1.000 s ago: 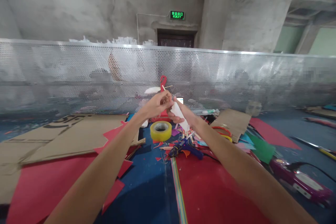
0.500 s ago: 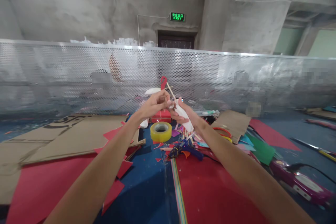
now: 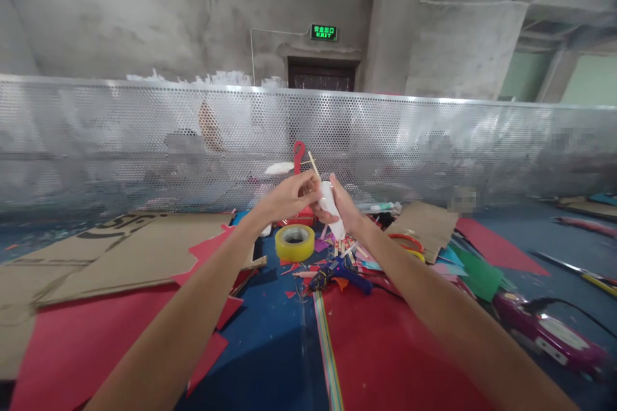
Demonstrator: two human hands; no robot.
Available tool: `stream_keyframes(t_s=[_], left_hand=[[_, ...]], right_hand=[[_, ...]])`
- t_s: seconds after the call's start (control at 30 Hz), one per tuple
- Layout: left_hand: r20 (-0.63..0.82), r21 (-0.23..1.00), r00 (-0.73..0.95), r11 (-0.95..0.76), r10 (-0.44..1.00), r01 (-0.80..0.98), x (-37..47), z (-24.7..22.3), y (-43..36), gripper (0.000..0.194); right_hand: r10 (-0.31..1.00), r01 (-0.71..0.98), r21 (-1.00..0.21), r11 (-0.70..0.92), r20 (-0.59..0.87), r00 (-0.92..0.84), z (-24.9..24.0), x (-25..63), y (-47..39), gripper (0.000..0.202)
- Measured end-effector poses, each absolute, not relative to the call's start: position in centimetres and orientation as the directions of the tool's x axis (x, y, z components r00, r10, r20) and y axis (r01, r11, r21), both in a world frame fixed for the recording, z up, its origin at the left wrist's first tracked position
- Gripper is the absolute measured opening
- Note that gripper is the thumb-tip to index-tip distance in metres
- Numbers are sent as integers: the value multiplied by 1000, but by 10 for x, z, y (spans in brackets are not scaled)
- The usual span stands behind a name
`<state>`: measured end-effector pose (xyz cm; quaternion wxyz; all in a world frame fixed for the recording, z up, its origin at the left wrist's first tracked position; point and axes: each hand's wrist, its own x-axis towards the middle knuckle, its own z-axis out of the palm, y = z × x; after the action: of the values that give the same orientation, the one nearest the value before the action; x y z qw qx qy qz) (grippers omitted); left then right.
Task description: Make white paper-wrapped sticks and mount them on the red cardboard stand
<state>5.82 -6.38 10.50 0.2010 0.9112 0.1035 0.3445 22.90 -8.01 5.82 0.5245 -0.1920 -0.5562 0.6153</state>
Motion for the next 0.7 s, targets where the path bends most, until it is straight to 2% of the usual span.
stream_keyframes(t_s=[0.1, 0.2, 0.37, 0.7], left_hand=[[602, 421, 722, -904, 340, 75, 60, 103, -63, 7], [622, 394, 696, -912, 358, 117, 61, 102, -64, 6], [621, 406, 680, -902, 391, 148, 62, 100, -65, 5], [644, 454, 663, -888, 382, 71, 64, 93, -52, 16]], right_hand=[[865, -431, -889, 156, 333, -374, 59, 227, -82, 37], [880, -400, -905, 141, 300, -368, 61, 226, -82, 29], [892, -344, -925, 163, 287, -350, 62, 225, -82, 30], [898, -304, -924, 231, 323, -299, 61, 225, -82, 30]])
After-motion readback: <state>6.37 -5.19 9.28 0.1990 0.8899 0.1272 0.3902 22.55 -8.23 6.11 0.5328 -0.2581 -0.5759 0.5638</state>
